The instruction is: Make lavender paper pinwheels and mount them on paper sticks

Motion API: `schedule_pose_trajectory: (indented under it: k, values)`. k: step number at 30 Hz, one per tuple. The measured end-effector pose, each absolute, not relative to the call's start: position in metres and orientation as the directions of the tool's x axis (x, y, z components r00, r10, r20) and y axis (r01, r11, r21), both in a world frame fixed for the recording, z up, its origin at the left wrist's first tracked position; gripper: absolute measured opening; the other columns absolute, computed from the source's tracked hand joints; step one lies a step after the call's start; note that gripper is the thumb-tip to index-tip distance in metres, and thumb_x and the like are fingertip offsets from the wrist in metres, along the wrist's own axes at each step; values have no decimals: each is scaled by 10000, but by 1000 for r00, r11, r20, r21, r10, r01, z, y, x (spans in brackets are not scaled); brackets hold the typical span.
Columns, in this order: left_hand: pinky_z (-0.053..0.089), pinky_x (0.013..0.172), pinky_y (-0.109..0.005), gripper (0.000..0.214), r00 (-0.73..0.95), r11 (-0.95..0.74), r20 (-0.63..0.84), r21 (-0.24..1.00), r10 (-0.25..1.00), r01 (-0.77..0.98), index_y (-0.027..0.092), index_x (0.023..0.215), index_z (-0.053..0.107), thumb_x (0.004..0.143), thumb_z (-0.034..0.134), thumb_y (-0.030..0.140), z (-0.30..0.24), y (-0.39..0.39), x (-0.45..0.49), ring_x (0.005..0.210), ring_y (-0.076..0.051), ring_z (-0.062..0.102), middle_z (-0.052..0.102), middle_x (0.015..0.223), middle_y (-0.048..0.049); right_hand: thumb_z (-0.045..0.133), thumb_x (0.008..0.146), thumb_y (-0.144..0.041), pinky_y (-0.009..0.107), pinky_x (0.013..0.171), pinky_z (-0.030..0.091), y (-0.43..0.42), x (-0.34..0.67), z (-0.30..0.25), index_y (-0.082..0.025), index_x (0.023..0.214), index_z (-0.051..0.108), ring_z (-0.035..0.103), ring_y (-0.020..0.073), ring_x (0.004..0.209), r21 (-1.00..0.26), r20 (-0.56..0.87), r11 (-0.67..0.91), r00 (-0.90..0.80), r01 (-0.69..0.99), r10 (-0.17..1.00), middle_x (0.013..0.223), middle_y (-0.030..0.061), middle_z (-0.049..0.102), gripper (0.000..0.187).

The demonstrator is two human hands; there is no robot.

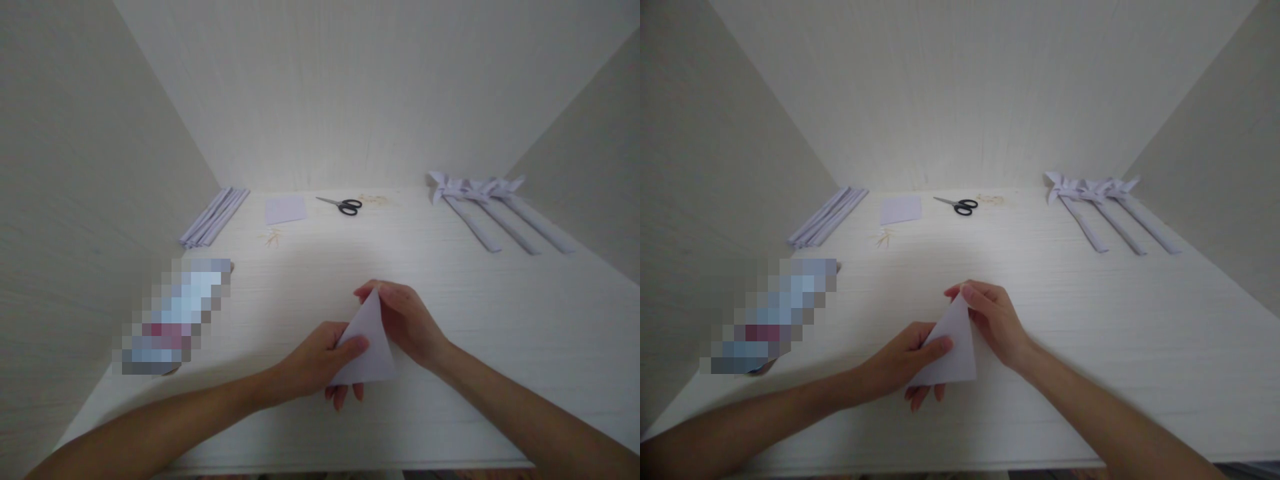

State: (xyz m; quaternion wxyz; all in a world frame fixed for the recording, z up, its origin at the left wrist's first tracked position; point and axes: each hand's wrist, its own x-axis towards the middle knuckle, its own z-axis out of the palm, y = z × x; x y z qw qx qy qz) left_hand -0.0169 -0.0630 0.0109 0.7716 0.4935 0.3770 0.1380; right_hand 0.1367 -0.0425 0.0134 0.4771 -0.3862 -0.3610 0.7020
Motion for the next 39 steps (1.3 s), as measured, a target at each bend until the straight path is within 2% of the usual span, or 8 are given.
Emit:
schedule_pose_trajectory:
  k: [5, 11, 15, 19, 27, 30, 35, 39]
  values:
    - [297, 266, -132, 358, 696, 439, -417, 884, 584, 161, 124, 753, 459, 777, 395, 475, 10, -63, -16, 291, -43, 435, 558, 504, 16, 536, 747, -383, 214, 456, 287, -48, 136, 8, -162, 670, 647, 421, 76, 507, -977, -95, -136, -234, -165, 968, 591, -4, 495, 259]
    - [283, 265, -132, 346, 702, 410, -407, 895, 585, 177, 136, 811, 434, 773, 399, 479, 10, -61, -17, 300, -39, 423, 559, 540, 17, 509, 765, -397, 201, 430, 307, -48, 138, 5, -162, 673, 642, 442, 77, 484, -987, -88, -109, -168, -121, 982, 569, -1, 532, 285]
    - [235, 270, -127, 317, 692, 349, -370, 920, 621, 178, 139, 864, 420, 770, 431, 441, 10, -60, -18, 306, -15, 359, 551, 588, 18, 478, 769, -436, 216, 456, 398, -47, 136, 8, -155, 689, 611, 535, 114, 527, -991, -95, -103, -95, -90, 991, 652, 37, 628, 321]
    - [233, 314, -133, 252, 666, 277, -321, 945, 674, 175, 132, 849, 437, 776, 445, 373, 12, -60, -18, 358, -8, 327, 531, 628, 18, 459, 768, -462, 237, 449, 434, -45, 137, 10, -149, 683, 570, 562, 137, 510, -993, -82, -79, 25, -83, 996, 621, 51, 640, 343]
    - [281, 344, -137, 283, 452, 154, -224, 970, 863, 188, 121, 928, 528, 741, 501, 331, 14, -41, -26, 393, -25, 382, 540, 598, 17, 542, 738, -387, 209, 469, 390, -33, 146, 0, -166, 664, 633, 498, 97, 533, -985, -4, 24, 161, -173, 987, 621, 16, 601, 250]
    - [297, 334, -136, 294, 340, 143, -193, 976, 920, 165, 110, 899, 541, 718, 530, 341, 12, -30, -33, 348, -29, 373, 477, 453, 53, 601, 697, -347, 204, 514, 411, -27, 151, -2, -178, 651, 654, 508, 87, 573, -975, -9, 26, 159, -219, 987, 640, 0, 600, 182]
    - [315, 327, -139, 280, 155, 50, -56, 998, 986, 43, 112, 877, 554, 654, 593, 277, 10, -21, -39, 345, -34, 415, 521, 456, 47, 678, 624, -288, 177, 493, 421, -19, 159, -4, -180, 597, 653, 498, 60, 518, -965, -64, -30, 122, -261, 990, 569, -18, 583, 114]
    - [337, 339, -143, 275, 75, -4, 7, 999, 997, -35, 103, 873, 593, 652, 590, 268, 11, -21, -40, 379, -38, 443, 552, 495, 29, 704, 589, -279, 159, 470, 424, -17, 161, -4, -178, 569, 656, 497, 50, 486, -959, -80, -43, 124, -279, 989, 523, -19, 579, 114]
